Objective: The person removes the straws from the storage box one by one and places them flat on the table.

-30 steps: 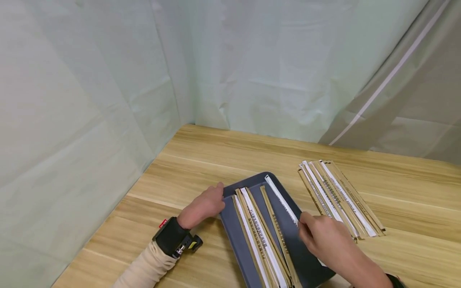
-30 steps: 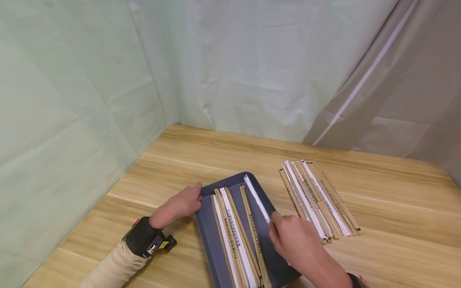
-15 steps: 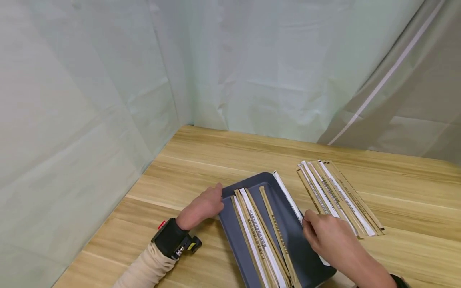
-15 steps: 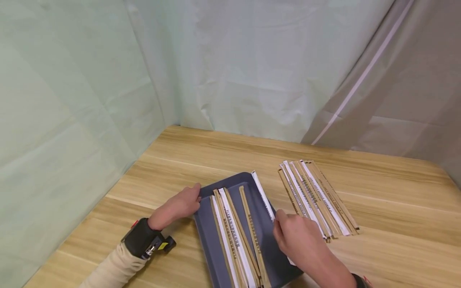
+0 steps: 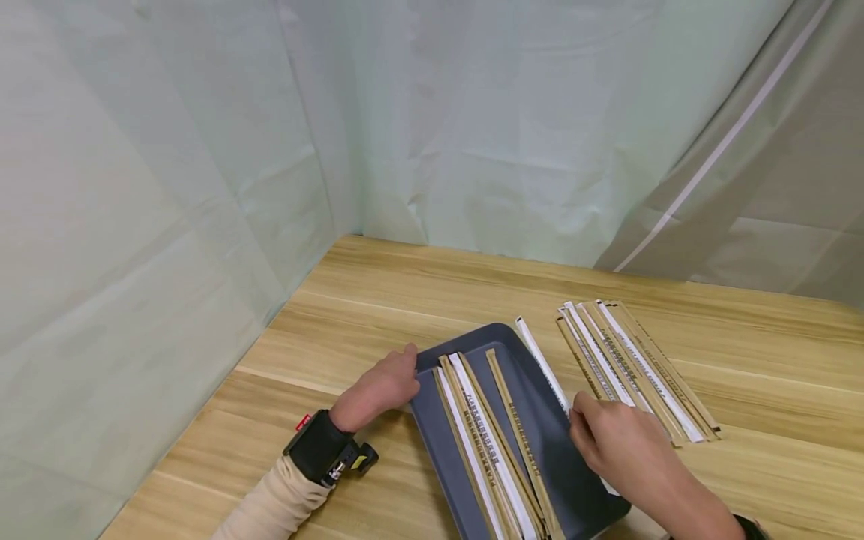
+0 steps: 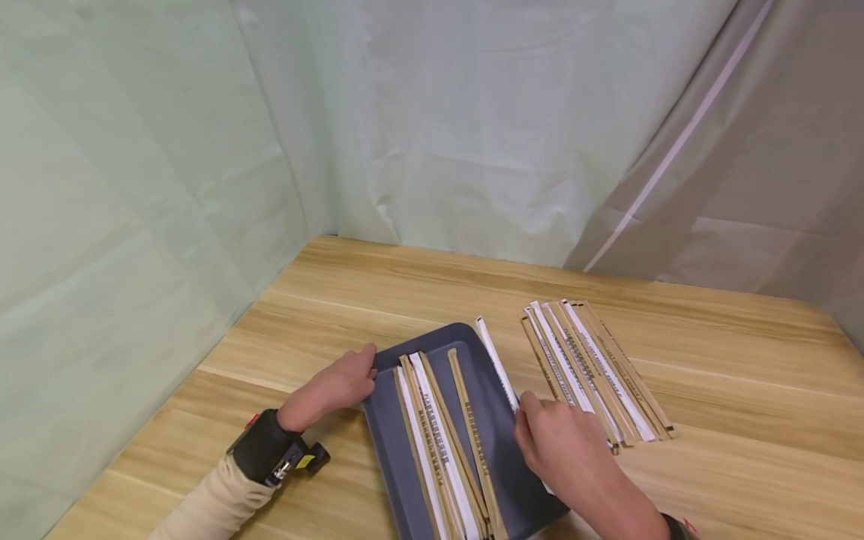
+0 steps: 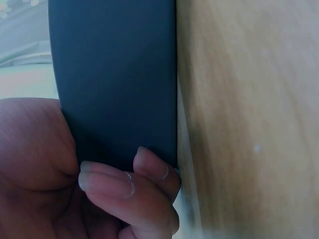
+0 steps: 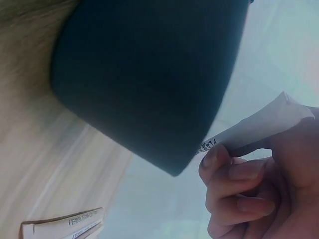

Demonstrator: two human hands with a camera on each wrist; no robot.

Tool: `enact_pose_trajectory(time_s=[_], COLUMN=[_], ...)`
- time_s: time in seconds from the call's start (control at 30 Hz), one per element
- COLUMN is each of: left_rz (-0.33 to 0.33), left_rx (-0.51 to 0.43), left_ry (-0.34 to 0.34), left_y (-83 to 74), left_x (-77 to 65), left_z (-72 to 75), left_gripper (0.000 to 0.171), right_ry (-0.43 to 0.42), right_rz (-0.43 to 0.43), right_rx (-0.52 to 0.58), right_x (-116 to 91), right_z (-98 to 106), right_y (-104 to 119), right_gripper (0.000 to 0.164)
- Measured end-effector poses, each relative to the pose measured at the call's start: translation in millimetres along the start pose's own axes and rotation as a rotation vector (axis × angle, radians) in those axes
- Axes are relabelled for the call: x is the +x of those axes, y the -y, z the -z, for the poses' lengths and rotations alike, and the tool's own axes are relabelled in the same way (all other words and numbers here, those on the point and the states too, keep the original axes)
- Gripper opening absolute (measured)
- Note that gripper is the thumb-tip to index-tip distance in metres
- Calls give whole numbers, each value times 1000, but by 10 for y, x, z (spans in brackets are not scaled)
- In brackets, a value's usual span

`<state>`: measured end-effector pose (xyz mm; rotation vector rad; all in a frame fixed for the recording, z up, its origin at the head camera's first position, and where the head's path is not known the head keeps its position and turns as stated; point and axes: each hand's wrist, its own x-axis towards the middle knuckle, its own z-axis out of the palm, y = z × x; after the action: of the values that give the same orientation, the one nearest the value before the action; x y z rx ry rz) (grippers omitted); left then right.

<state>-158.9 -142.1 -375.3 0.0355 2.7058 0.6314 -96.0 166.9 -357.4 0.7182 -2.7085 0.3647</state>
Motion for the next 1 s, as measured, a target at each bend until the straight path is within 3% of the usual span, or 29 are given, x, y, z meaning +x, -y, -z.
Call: enact_pose_trajectory(time_s=[0.37, 0.63, 1.0], left_rz=[-4, -20, -10], left_rx=[4, 23, 9], left_ry=[0, -20, -12], left_y=[9, -3, -9], left_x=[-8, -3, -3], left_z=[-6, 2, 8], left_gripper=[55, 25, 40], right_ry=[33, -9, 20], right_rz=[-31, -6, -77], right_rx=[-2, -18, -5], right_x=[-6, -15, -22], right_z=[-3, -24, -92], right_y=[-34, -137, -274], right_gripper=[28, 30, 28])
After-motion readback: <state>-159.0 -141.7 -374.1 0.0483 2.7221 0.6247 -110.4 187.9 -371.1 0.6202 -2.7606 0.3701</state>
